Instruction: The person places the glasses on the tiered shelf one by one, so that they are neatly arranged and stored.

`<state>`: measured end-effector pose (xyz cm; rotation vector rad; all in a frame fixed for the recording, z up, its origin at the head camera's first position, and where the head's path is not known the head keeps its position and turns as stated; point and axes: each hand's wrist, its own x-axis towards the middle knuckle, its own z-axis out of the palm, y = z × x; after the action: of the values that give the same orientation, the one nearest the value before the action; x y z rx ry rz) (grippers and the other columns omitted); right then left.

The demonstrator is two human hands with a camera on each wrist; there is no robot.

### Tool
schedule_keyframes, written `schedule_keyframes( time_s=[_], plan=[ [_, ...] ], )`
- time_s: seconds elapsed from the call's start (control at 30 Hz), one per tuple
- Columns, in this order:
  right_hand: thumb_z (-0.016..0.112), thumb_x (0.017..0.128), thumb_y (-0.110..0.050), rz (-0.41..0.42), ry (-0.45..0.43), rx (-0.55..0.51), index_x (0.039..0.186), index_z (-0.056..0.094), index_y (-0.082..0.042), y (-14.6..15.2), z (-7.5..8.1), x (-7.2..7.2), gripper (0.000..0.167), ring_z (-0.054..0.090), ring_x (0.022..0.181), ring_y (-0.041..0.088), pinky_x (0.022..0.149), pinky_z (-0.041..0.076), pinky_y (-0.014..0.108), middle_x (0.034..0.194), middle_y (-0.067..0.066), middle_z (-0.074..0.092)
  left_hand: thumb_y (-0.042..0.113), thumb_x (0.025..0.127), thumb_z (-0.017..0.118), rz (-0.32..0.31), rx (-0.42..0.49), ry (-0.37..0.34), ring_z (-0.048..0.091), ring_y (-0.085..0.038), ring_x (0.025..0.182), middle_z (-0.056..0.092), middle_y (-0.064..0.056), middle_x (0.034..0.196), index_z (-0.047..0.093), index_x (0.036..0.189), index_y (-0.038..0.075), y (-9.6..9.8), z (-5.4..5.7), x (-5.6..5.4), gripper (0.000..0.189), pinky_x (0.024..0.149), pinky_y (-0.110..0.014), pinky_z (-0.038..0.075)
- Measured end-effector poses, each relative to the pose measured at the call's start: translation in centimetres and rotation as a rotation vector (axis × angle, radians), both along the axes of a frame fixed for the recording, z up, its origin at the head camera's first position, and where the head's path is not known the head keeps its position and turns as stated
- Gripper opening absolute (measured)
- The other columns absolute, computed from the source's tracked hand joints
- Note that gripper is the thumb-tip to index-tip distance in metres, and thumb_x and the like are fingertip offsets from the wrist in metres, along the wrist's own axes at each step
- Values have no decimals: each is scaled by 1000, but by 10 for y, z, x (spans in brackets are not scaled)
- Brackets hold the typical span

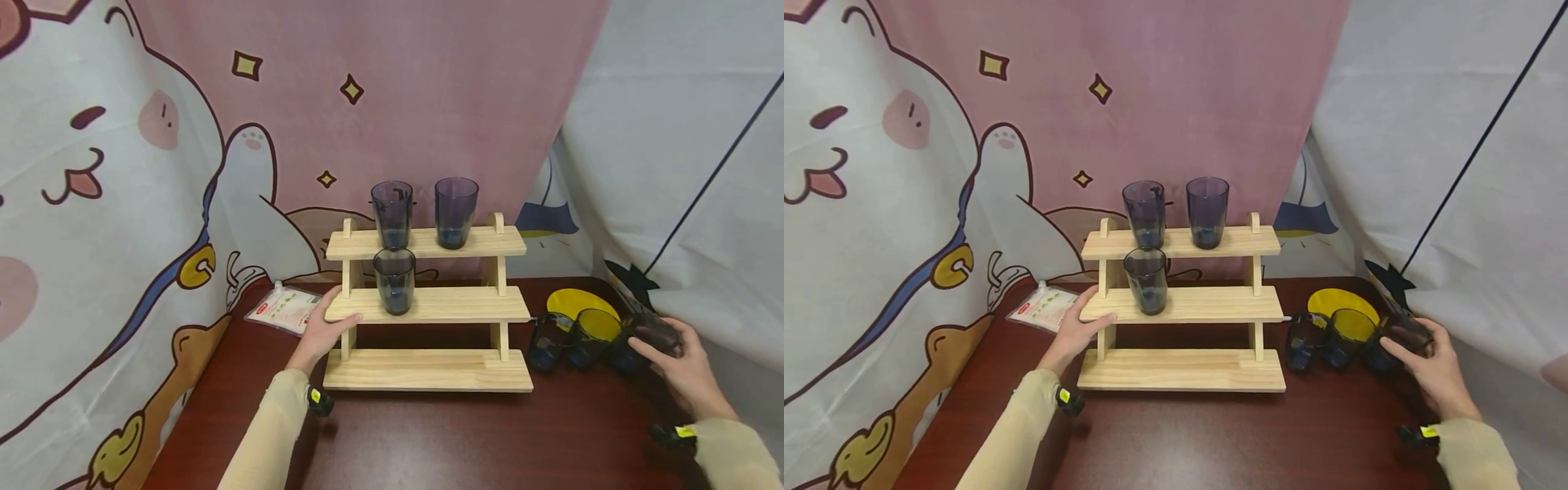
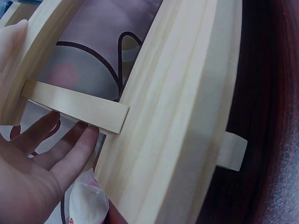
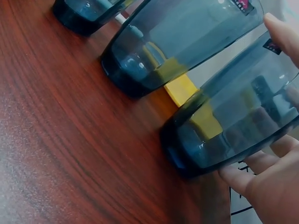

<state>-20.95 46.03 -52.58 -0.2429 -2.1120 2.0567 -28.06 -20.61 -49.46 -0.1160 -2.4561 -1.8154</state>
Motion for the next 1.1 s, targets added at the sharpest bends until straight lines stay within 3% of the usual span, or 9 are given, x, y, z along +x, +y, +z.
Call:
schedule_keyframes(
  time_s=[0.23, 0.5, 0.73, 0.93, 1.1],
  plan=[
    [76, 96, -4, -27, 32, -40, 142, 35, -38, 0, -5, 6, 70, 59, 90, -6, 62, 52, 19, 121, -16, 49, 34, 89, 87, 2, -1, 6, 36, -30, 152, 43, -6, 163, 42, 161, 27, 1, 0, 1, 86, 124, -55, 28],
    [71, 97, 4, -36, 97, -161, 141, 41, -34, -1, -1, 22, 66, 65, 86, -3, 58, 53, 21, 117, -18, 63, 38, 88, 88, -1, -3, -4, 35, -30, 152, 42, -5, 164, 41, 162, 28, -1, -2, 0, 88, 124, -55, 28],
    [59, 96, 19, -17, 284, -331, 143, 48, -20, -7, 14, 34, 62, 70, 83, 3, 56, 55, 20, 116, -10, 71, 40, 88, 87, -11, 1, -1, 36, -30, 151, 43, -5, 163, 42, 160, 31, -2, -1, -2, 86, 124, -55, 29],
    [48, 94, 28, 77, 517, -441, 145, 46, -3, -19, 33, 42, 60, 73, 104, 14, 74, 62, 24, 128, 5, 68, 41, 88, 87, 1, -17, -12, 33, -28, 153, 40, -3, 165, 41, 161, 30, -2, 1, -1, 87, 125, -55, 26],
    [41, 97, 25, 154, 549, -435, 146, 45, -3, -27, 51, 48, 57, 75, 104, 17, 75, 63, 27, 130, 7, 66, 42, 88, 87, -3, -11, -12, 33, -28, 153, 39, -3, 165, 40, 161, 30, -2, 0, 0, 88, 125, -55, 26]
  ],
)
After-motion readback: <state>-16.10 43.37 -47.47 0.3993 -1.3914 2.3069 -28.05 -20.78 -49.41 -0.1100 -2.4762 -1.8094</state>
